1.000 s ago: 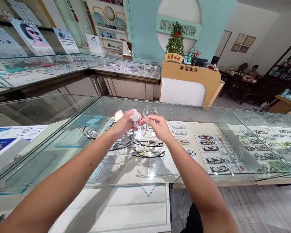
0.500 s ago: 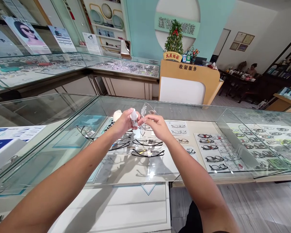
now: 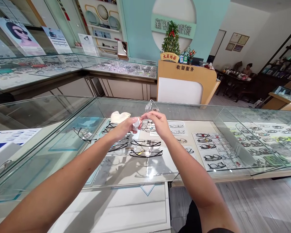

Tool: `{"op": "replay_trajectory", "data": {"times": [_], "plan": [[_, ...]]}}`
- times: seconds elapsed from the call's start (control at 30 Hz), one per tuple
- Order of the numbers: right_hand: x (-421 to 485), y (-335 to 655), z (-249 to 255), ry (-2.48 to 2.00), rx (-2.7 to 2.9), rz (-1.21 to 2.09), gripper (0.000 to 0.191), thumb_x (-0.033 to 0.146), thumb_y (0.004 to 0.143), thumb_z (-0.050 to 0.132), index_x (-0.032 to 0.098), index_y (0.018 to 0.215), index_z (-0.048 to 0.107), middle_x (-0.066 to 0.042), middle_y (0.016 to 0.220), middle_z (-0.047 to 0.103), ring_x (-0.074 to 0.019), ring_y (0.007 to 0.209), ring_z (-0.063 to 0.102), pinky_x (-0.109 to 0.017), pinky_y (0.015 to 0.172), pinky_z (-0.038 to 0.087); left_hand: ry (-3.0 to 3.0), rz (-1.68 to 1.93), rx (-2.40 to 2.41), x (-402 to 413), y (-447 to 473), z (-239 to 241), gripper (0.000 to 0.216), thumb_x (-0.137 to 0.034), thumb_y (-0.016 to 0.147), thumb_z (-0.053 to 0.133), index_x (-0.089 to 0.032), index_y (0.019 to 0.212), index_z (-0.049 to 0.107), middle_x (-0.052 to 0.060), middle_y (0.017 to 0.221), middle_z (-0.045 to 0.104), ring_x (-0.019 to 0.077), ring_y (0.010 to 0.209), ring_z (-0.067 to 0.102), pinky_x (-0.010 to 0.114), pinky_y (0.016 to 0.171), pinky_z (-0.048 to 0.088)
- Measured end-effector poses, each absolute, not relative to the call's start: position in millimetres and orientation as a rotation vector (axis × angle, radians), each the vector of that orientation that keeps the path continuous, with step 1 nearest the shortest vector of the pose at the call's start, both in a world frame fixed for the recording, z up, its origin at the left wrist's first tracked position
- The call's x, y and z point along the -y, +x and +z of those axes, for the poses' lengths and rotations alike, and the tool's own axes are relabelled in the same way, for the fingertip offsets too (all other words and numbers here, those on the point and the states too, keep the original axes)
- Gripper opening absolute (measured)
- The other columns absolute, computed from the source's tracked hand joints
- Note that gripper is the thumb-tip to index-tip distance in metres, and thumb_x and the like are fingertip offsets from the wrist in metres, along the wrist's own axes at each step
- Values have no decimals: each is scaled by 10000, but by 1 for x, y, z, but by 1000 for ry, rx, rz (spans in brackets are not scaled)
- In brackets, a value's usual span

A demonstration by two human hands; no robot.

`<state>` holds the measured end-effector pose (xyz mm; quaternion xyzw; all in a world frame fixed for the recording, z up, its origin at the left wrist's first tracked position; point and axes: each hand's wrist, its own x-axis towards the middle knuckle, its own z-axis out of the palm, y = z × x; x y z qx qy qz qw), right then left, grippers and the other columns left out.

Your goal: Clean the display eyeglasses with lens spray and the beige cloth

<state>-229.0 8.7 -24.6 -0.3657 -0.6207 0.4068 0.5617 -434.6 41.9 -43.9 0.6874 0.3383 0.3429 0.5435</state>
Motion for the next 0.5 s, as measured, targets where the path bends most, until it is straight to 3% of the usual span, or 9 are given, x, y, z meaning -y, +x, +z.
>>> {"op": "replay_trajectory", "data": {"times": [0.13, 0.3, 0.43, 0.5], "plan": [[-9, -229, -25, -805, 1453, 996, 279, 483, 932, 716, 257, 824, 838, -31, 899, 823, -247, 983, 734, -415, 1032, 551, 1673, 857, -812, -41, -436, -40, 577, -783, 904, 601, -219, 788, 649, 58, 850, 608, 218, 803, 546, 309, 657, 477], [-7, -229, -25, -824, 1440, 1009, 294, 505, 943, 723, 261, 846, 853, -38, 910, 837, -257, 1012, 727, -430, 1061, 529, 1407, 1178, -884, -64, -456, -33, 550, -768, 856, 643, -219, 854, 657, 50, 864, 627, 216, 808, 593, 325, 728, 548], [-6, -229, -24, -807, 1432, 1020, 255, 457, 947, 716, 269, 850, 860, -38, 907, 836, -255, 1015, 717, -431, 1065, 527, 1279, 1472, -1170, -99, -486, -37, 281, -476, 838, 702, -221, 936, 636, 40, 901, 638, 211, 817, 597, 319, 755, 501], [-6, -229, -24, -791, 1427, 1027, 244, 437, 943, 715, 270, 834, 857, -37, 904, 834, -252, 997, 714, -431, 1057, 529, 1225, 1552, -1460, -115, -505, -44, 236, -342, 834, 694, -239, 1036, 624, 36, 960, 646, 234, 893, 616, 345, 842, 514]]}}
